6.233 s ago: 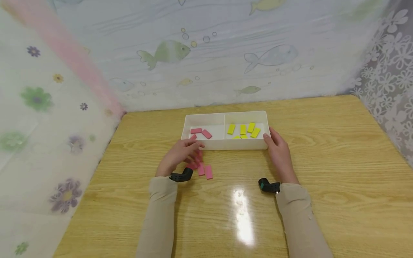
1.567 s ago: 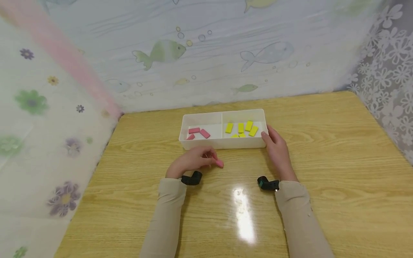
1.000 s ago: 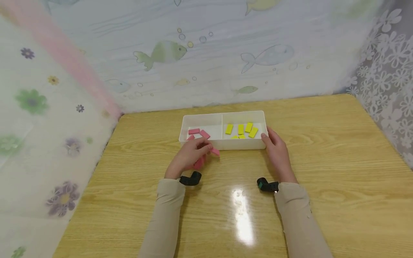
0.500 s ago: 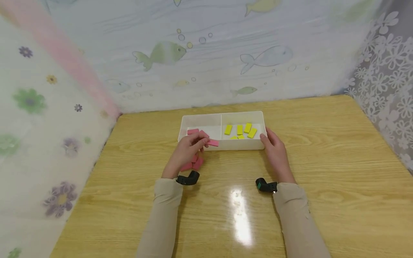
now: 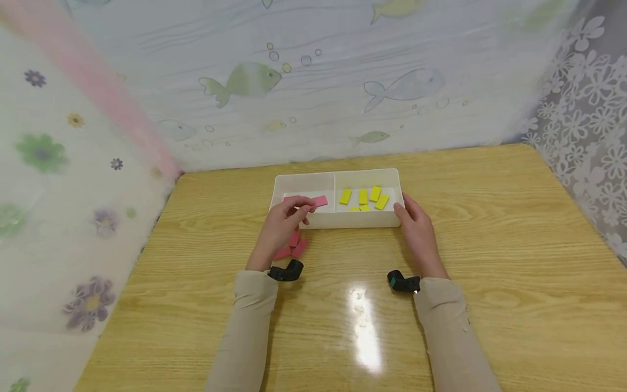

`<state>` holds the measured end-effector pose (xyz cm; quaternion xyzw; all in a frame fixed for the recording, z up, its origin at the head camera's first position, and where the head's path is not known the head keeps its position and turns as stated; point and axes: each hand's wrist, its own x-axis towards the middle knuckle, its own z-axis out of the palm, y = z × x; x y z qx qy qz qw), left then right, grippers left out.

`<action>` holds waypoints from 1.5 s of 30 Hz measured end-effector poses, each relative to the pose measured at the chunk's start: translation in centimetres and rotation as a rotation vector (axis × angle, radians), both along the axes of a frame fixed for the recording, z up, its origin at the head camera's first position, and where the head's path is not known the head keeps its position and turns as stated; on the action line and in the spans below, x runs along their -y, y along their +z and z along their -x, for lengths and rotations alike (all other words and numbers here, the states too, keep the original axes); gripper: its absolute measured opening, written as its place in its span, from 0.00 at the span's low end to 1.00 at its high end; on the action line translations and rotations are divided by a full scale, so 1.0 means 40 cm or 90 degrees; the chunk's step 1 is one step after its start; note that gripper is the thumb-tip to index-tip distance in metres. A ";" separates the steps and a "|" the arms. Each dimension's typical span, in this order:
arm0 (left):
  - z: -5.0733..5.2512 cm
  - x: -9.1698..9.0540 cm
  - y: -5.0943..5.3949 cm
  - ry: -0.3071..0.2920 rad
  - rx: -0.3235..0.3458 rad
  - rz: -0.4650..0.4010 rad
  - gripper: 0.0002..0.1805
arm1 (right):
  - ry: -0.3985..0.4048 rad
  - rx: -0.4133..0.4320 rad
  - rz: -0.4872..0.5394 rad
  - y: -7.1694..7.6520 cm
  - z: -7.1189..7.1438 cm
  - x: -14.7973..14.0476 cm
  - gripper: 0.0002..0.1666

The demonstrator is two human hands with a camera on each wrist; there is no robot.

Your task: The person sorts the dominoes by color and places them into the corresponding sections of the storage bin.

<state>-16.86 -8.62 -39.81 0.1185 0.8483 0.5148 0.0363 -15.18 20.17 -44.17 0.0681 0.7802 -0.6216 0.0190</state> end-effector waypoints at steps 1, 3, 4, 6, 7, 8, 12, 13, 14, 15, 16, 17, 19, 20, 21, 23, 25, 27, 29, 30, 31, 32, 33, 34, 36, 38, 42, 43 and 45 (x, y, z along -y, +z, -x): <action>0.000 0.000 0.000 0.000 0.004 -0.001 0.10 | 0.000 -0.002 0.001 0.000 0.000 0.000 0.39; 0.001 0.000 0.000 -0.001 0.014 -0.006 0.12 | 0.000 -0.003 0.002 -0.001 0.000 -0.001 0.39; 0.001 0.000 0.000 -0.001 0.020 -0.008 0.12 | 0.000 -0.002 0.003 -0.001 0.000 -0.001 0.39; 0.002 0.000 -0.001 -0.002 0.032 -0.016 0.14 | 0.001 -0.003 0.005 -0.002 0.000 -0.001 0.39; 0.002 0.000 -0.002 -0.002 0.036 -0.021 0.15 | 0.001 -0.004 0.005 -0.002 0.000 -0.001 0.38; 0.002 0.001 -0.002 -0.003 0.041 -0.028 0.15 | 0.002 -0.004 0.007 -0.002 0.000 -0.001 0.38; 0.002 0.004 -0.004 0.001 0.072 -0.056 0.19 | 0.002 -0.010 0.014 -0.004 -0.001 -0.001 0.38; 0.002 0.005 -0.004 0.001 0.079 -0.065 0.20 | 0.002 -0.011 0.015 -0.004 -0.001 -0.001 0.38; 0.002 0.006 -0.004 0.003 0.088 -0.073 0.21 | 0.002 -0.012 0.016 -0.004 -0.001 -0.001 0.38; 0.002 0.006 -0.005 0.005 0.097 -0.079 0.22 | 0.002 -0.013 0.015 -0.004 -0.001 -0.001 0.38; 0.004 0.007 -0.006 0.004 0.101 -0.086 0.22 | 0.002 -0.015 0.014 -0.003 0.000 -0.001 0.38; 0.005 0.008 -0.006 0.003 0.110 -0.093 0.22 | 0.002 -0.017 0.013 -0.003 0.002 -0.001 0.38; 0.008 0.010 -0.008 -0.005 0.126 -0.108 0.22 | 0.002 -0.017 0.013 -0.001 0.004 -0.001 0.38; 0.009 0.010 -0.009 -0.008 0.134 -0.112 0.21 | 0.002 -0.016 0.012 0.000 0.005 -0.001 0.39; 0.010 0.010 -0.010 -0.011 0.143 -0.119 0.20 | 0.002 -0.015 0.012 0.000 0.006 -0.001 0.39; 0.010 0.009 -0.010 -0.013 0.155 -0.127 0.20 | 0.001 -0.013 0.011 0.001 0.008 -0.001 0.39; 0.012 0.005 -0.014 -0.013 0.157 -0.126 0.20 | 0.000 -0.012 0.012 0.000 0.007 0.000 0.39; 0.011 -0.001 -0.017 -0.017 0.149 -0.121 0.21 | 0.000 -0.014 0.012 -0.002 0.007 -0.001 0.39; 0.010 -0.009 -0.021 -0.023 0.141 -0.110 0.23 | 0.000 -0.011 0.010 -0.005 0.005 -0.001 0.39; 0.009 -0.014 -0.023 -0.026 0.139 -0.106 0.24 | 0.001 -0.010 0.008 -0.006 0.004 -0.002 0.39; 0.007 -0.018 -0.026 -0.026 0.137 -0.102 0.25 | 0.003 -0.008 0.005 -0.007 0.003 -0.002 0.39; 0.006 -0.021 -0.027 -0.024 0.135 -0.099 0.25 | 0.003 -0.007 0.004 -0.008 0.002 -0.002 0.39; 0.006 -0.025 -0.030 -0.021 0.134 -0.098 0.26 | 0.003 -0.006 0.003 -0.009 0.002 -0.002 0.39; 0.007 -0.027 -0.032 -0.018 0.132 -0.098 0.27 | 0.003 -0.006 0.001 -0.009 0.002 -0.002 0.39; 0.008 -0.030 -0.035 -0.011 0.129 -0.101 0.27 | 0.004 -0.006 0.000 -0.008 0.002 -0.002 0.39; 0.010 -0.032 -0.035 -0.009 0.124 -0.110 0.27 | 0.003 -0.006 -0.002 -0.005 0.002 -0.001 0.39; -0.003 -0.038 0.000 -0.017 0.128 -0.113 0.27 | 0.004 -0.002 0.000 0.001 0.001 -0.001 0.40; -0.008 -0.040 0.010 -0.019 0.129 -0.112 0.27 | 0.004 -0.001 -0.002 0.001 0.001 -0.001 0.40; -0.019 -0.043 0.032 -0.021 0.136 -0.105 0.27 | 0.005 0.000 -0.001 0.001 0.001 -0.002 0.40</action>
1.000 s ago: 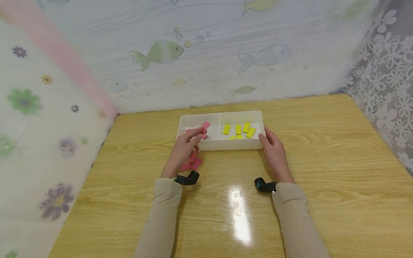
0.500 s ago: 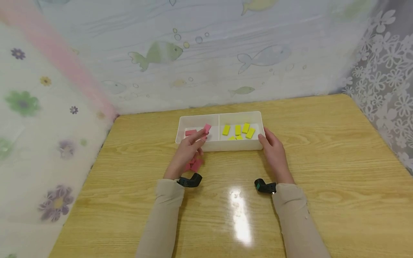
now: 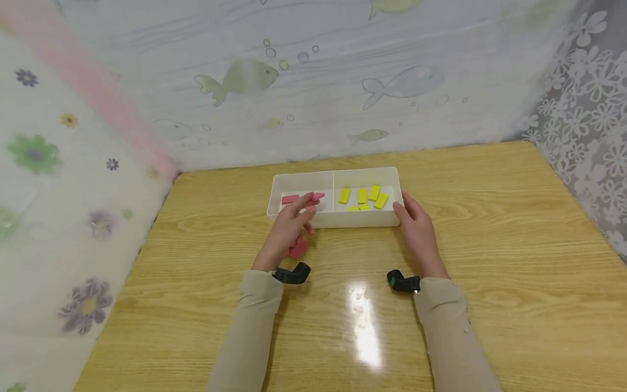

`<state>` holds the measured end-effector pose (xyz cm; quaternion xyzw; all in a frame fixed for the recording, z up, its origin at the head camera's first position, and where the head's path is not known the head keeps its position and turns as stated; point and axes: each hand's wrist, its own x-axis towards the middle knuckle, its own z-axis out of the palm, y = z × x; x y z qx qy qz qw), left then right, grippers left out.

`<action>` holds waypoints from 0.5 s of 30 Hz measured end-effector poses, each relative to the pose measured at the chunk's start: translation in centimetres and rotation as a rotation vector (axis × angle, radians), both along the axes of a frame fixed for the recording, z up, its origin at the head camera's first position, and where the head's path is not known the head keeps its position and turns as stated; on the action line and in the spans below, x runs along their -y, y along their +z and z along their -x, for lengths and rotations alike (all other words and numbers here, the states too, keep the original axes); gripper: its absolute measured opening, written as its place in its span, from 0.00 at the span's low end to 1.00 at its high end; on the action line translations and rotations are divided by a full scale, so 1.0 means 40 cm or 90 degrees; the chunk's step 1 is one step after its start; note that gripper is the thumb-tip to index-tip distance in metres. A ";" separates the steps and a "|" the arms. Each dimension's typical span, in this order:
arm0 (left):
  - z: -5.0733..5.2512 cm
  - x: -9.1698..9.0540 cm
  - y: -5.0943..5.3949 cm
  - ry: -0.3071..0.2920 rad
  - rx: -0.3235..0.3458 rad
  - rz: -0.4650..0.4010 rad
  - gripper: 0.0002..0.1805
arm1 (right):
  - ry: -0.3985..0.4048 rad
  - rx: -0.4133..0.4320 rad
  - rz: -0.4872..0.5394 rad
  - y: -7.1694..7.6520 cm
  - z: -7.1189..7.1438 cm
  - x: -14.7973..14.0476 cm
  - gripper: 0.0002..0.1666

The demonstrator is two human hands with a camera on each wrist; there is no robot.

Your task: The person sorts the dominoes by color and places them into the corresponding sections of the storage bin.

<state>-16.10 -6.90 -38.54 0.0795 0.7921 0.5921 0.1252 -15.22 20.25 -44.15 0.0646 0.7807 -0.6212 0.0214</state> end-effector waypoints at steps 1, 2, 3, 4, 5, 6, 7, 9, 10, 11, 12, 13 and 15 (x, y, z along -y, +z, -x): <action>-0.004 -0.001 0.008 -0.001 0.006 0.002 0.27 | 0.000 0.000 0.001 0.000 0.000 0.000 0.40; -0.005 -0.002 0.011 0.000 0.006 0.004 0.26 | 0.000 0.000 0.002 -0.001 0.000 0.000 0.40; -0.004 -0.003 0.011 0.001 0.006 0.007 0.26 | 0.000 -0.001 0.003 0.000 0.001 -0.001 0.40; -0.004 -0.003 0.011 0.003 0.011 0.008 0.25 | 0.000 -0.003 0.002 -0.001 0.001 -0.001 0.40; -0.002 -0.002 0.008 0.005 0.014 0.010 0.25 | 0.000 -0.004 0.004 -0.001 0.002 -0.001 0.40; 0.001 -0.001 0.003 0.006 0.017 0.012 0.25 | -0.001 -0.004 0.001 -0.001 0.002 0.000 0.40; 0.006 0.001 -0.005 0.006 0.019 0.013 0.24 | 0.000 -0.005 0.001 -0.001 0.002 -0.001 0.40; 0.015 0.004 -0.024 0.007 0.019 0.017 0.24 | 0.000 -0.005 -0.005 0.000 0.003 -0.001 0.40; 0.020 0.006 -0.034 0.007 0.020 0.018 0.24 | -0.001 -0.003 -0.006 0.000 0.003 -0.001 0.40; 0.024 0.007 -0.044 0.006 0.018 0.020 0.24 | -0.002 -0.002 -0.007 0.000 0.003 -0.001 0.40; 0.028 0.009 -0.053 0.005 0.015 0.022 0.24 | -0.001 -0.001 -0.009 0.000 0.003 -0.001 0.40; 0.030 0.009 -0.060 0.007 0.011 0.022 0.23 | -0.001 -0.001 -0.007 0.000 0.003 -0.002 0.40; 0.032 0.009 -0.068 0.010 0.003 0.025 0.23 | -0.001 0.000 -0.009 0.000 0.004 -0.002 0.40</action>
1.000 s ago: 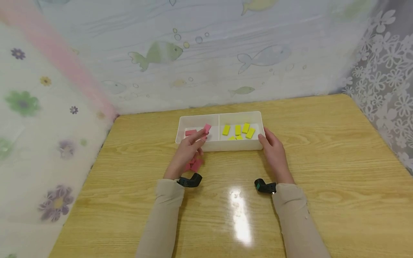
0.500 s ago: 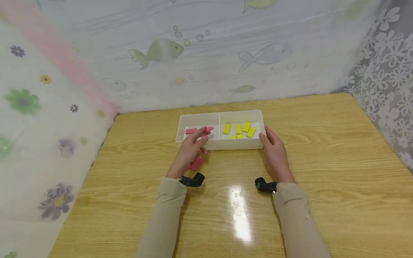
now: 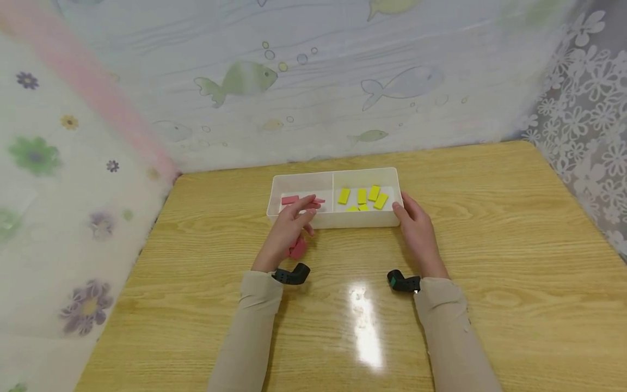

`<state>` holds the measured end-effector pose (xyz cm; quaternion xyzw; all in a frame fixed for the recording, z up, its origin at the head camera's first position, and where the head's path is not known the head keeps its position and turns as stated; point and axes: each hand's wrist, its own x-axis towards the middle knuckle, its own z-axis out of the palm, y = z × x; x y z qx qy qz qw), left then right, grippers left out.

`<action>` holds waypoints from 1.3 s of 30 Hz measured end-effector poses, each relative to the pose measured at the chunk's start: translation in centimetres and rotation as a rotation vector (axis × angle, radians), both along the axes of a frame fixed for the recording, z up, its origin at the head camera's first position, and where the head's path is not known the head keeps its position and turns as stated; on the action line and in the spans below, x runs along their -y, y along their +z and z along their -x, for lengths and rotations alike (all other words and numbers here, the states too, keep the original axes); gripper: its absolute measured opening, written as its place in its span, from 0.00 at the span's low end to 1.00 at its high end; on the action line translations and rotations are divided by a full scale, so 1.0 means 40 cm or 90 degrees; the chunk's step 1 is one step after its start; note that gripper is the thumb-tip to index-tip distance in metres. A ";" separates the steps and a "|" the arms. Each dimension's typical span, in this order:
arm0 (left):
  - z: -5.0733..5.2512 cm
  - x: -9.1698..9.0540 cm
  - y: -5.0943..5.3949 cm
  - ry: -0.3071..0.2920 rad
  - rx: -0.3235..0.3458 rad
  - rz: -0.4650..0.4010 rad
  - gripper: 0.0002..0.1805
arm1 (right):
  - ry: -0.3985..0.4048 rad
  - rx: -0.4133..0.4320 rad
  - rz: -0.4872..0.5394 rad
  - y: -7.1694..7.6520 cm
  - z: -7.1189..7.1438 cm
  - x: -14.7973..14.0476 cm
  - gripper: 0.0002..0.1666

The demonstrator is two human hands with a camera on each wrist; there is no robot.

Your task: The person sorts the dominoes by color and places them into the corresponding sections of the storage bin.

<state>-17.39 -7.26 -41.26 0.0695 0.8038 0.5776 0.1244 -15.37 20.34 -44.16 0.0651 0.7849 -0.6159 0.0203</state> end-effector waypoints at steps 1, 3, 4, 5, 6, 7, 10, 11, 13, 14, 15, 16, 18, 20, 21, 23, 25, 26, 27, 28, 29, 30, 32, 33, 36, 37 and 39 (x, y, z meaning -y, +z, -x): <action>0.000 0.001 -0.003 0.000 -0.004 0.000 0.22 | 0.000 0.001 0.000 0.000 0.000 0.000 0.40; -0.001 0.000 -0.005 0.003 -0.010 0.002 0.21 | 0.000 0.001 -0.001 0.000 0.000 0.000 0.40; -0.001 0.000 -0.006 0.004 -0.013 0.003 0.21 | 0.000 0.001 -0.002 0.000 0.000 0.000 0.41; -0.002 0.000 -0.006 0.005 -0.016 0.006 0.21 | 0.000 0.002 -0.001 0.000 0.000 0.001 0.41; -0.002 0.000 -0.006 0.005 -0.017 0.007 0.21 | 0.000 0.004 -0.001 0.000 0.000 0.001 0.41; -0.002 0.000 -0.007 0.007 -0.020 0.008 0.21 | 0.000 0.005 -0.001 0.000 0.000 0.001 0.40; -0.003 0.000 -0.005 0.011 -0.028 0.005 0.20 | 0.003 0.002 0.000 -0.001 0.000 0.000 0.40; -0.004 -0.001 -0.004 0.010 -0.028 0.003 0.20 | 0.003 0.001 0.002 -0.002 0.000 0.000 0.40; -0.004 -0.001 -0.003 0.009 -0.026 -0.002 0.21 | 0.003 -0.001 0.001 -0.003 0.000 -0.001 0.40; -0.005 -0.001 -0.002 0.011 -0.023 -0.002 0.21 | 0.003 -0.002 0.002 -0.003 -0.001 -0.001 0.40; -0.005 -0.001 -0.001 0.013 -0.019 0.002 0.21 | 0.004 -0.001 0.004 -0.003 -0.001 -0.001 0.40; -0.005 -0.001 0.000 0.015 -0.015 0.005 0.21 | 0.004 0.000 0.006 -0.003 0.000 -0.001 0.40; -0.005 0.001 0.002 0.023 -0.007 0.017 0.22 | 0.006 0.001 0.007 -0.002 0.002 -0.002 0.40; -0.004 0.002 0.004 0.028 -0.002 0.023 0.23 | 0.007 0.001 0.007 -0.001 0.005 -0.002 0.41; -0.005 0.003 0.005 0.027 -0.002 0.025 0.23 | 0.008 0.001 0.006 0.000 0.006 -0.003 0.41; -0.007 0.004 0.006 0.026 -0.001 0.021 0.23 | 0.009 0.004 0.002 0.001 0.006 -0.003 0.41; -0.008 0.006 0.004 0.027 0.000 0.013 0.21 | 0.011 0.008 0.002 0.000 0.006 -0.003 0.40; -0.010 0.008 0.003 0.026 0.000 0.009 0.20 | 0.012 0.011 0.003 -0.001 0.005 -0.003 0.40; -0.011 0.009 0.003 0.027 -0.002 0.005 0.20 | 0.014 0.015 0.004 -0.001 0.004 -0.002 0.40; -0.011 0.011 0.001 0.027 -0.005 -0.001 0.19 | 0.015 0.019 0.006 -0.002 0.003 -0.002 0.40; -0.012 0.014 0.000 0.027 -0.008 -0.008 0.19 | 0.015 0.022 0.006 -0.002 0.002 -0.001 0.40; -0.013 0.017 0.000 0.026 -0.011 -0.013 0.19 | 0.015 0.024 0.007 -0.003 0.001 -0.001 0.40; -0.013 0.023 0.000 0.022 -0.017 -0.030 0.19 | 0.014 0.029 0.007 -0.003 0.001 -0.001 0.40; -0.013 0.027 0.001 0.022 -0.020 -0.035 0.19 | 0.014 0.031 0.005 -0.003 0.001 -0.001 0.40; -0.013 0.039 0.009 0.020 -0.028 -0.051 0.18 | 0.011 0.029 0.005 -0.003 0.002 -0.002 0.40; -0.012 0.042 0.012 0.020 -0.028 -0.060 0.17 | 0.011 0.028 0.004 -0.003 0.002 -0.003 0.40; -0.015 0.047 0.025 0.018 -0.027 -0.070 0.16 | 0.011 0.027 0.004 -0.002 0.001 -0.005 0.40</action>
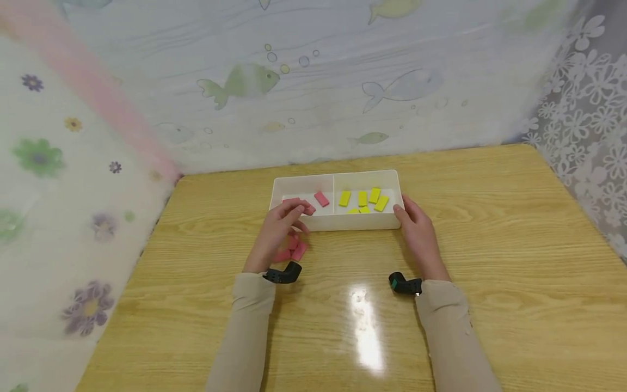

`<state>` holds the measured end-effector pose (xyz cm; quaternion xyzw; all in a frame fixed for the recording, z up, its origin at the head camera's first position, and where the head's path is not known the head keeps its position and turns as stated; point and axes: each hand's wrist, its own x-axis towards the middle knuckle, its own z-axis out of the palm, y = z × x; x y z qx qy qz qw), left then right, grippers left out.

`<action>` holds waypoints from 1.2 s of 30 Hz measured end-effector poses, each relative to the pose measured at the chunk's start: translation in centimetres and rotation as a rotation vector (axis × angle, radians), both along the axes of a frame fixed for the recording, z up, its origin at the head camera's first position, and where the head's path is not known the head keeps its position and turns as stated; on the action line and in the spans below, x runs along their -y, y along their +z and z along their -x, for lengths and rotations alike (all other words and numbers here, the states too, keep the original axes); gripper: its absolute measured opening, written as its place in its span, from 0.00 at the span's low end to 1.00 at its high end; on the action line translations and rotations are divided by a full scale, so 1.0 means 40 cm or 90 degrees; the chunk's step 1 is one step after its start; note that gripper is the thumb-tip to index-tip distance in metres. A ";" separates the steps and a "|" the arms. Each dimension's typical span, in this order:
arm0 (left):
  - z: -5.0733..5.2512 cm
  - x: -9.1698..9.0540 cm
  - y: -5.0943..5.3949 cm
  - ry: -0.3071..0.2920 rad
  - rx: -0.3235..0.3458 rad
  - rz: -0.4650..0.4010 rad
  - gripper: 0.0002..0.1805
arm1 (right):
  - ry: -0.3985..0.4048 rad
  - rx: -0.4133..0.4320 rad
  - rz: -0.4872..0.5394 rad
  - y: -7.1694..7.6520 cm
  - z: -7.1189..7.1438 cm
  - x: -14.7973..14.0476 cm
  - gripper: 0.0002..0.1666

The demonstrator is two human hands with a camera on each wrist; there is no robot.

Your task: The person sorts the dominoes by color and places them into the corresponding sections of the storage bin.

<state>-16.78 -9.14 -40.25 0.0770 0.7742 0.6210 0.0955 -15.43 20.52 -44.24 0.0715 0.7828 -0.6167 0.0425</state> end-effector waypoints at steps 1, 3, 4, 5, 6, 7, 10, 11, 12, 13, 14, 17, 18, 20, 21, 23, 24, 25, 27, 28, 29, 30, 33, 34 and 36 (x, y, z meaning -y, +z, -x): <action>0.002 0.002 0.001 -0.002 0.001 -0.005 0.17 | 0.000 0.000 0.001 0.000 0.000 -0.001 0.40; 0.004 0.007 0.002 -0.011 0.007 -0.016 0.19 | 0.001 0.001 0.000 -0.002 -0.001 -0.001 0.39; 0.005 0.009 0.003 -0.017 0.008 -0.015 0.20 | 0.002 0.001 0.000 -0.002 -0.001 -0.001 0.39; 0.006 0.010 0.004 -0.026 0.007 -0.010 0.22 | 0.002 0.001 0.000 -0.003 -0.001 -0.001 0.39; 0.007 0.012 0.005 -0.035 0.007 -0.007 0.23 | 0.002 -0.001 0.001 -0.003 0.000 -0.001 0.39; 0.012 0.015 -0.003 -0.046 0.005 -0.008 0.25 | 0.001 -0.002 0.001 -0.004 0.000 -0.001 0.39; 0.010 0.021 0.003 -0.083 0.008 -0.006 0.26 | 0.001 -0.009 0.000 -0.003 0.001 0.001 0.39; 0.010 0.023 0.004 -0.096 0.011 -0.004 0.26 | 0.001 -0.011 0.001 -0.003 0.001 0.001 0.39; 0.009 0.027 0.006 -0.104 0.013 0.006 0.26 | 0.001 -0.013 0.001 -0.003 0.002 0.002 0.39; 0.008 0.032 0.007 -0.112 0.017 0.017 0.26 | 0.000 -0.014 -0.001 -0.002 0.001 0.002 0.40; 0.006 0.038 0.009 -0.116 0.020 0.034 0.26 | 0.000 -0.014 -0.001 -0.002 0.001 0.003 0.40; -0.001 0.062 0.015 -0.109 0.034 0.071 0.26 | 0.001 -0.011 -0.002 -0.002 0.001 0.004 0.39; -0.004 0.071 0.018 -0.102 0.037 0.077 0.26 | 0.002 -0.009 -0.004 -0.002 0.001 0.004 0.39; -0.007 0.086 0.024 -0.091 0.042 0.073 0.26 | 0.003 -0.009 -0.005 -0.002 0.000 0.004 0.39; -0.008 0.092 0.026 -0.086 0.043 0.068 0.26 | 0.004 -0.010 -0.005 -0.002 0.000 0.003 0.39; -0.008 0.101 0.030 -0.080 0.041 0.069 0.26 | 0.003 -0.015 -0.005 -0.002 -0.001 0.003 0.40; -0.007 0.104 0.032 -0.080 0.044 0.071 0.26 | 0.003 -0.017 -0.005 -0.002 -0.001 0.002 0.40; -0.007 0.106 0.033 -0.080 0.047 0.074 0.26 | 0.003 -0.019 -0.004 -0.002 -0.002 0.002 0.40; -0.006 0.110 0.034 -0.079 0.054 0.088 0.25 | 0.003 -0.021 -0.004 -0.001 -0.002 0.001 0.40; -0.005 0.112 0.035 -0.082 0.060 0.093 0.24 | 0.004 -0.021 -0.005 -0.001 -0.002 0.001 0.40; -0.004 0.113 0.034 -0.086 0.064 0.104 0.24 | 0.004 -0.022 -0.007 0.000 -0.002 0.001 0.40; -0.004 0.114 0.034 -0.091 0.068 0.118 0.24 | 0.004 -0.021 -0.008 0.000 -0.003 0.001 0.40; -0.004 0.115 0.031 -0.122 0.085 0.161 0.24 | 0.001 -0.025 -0.008 -0.001 -0.005 0.002 0.39; -0.005 0.115 0.029 -0.133 0.092 0.177 0.24 | 0.000 -0.026 -0.008 -0.002 -0.005 0.002 0.39; -0.006 0.115 0.028 -0.145 0.107 0.204 0.24 | -0.001 -0.026 -0.005 -0.002 -0.007 0.003 0.39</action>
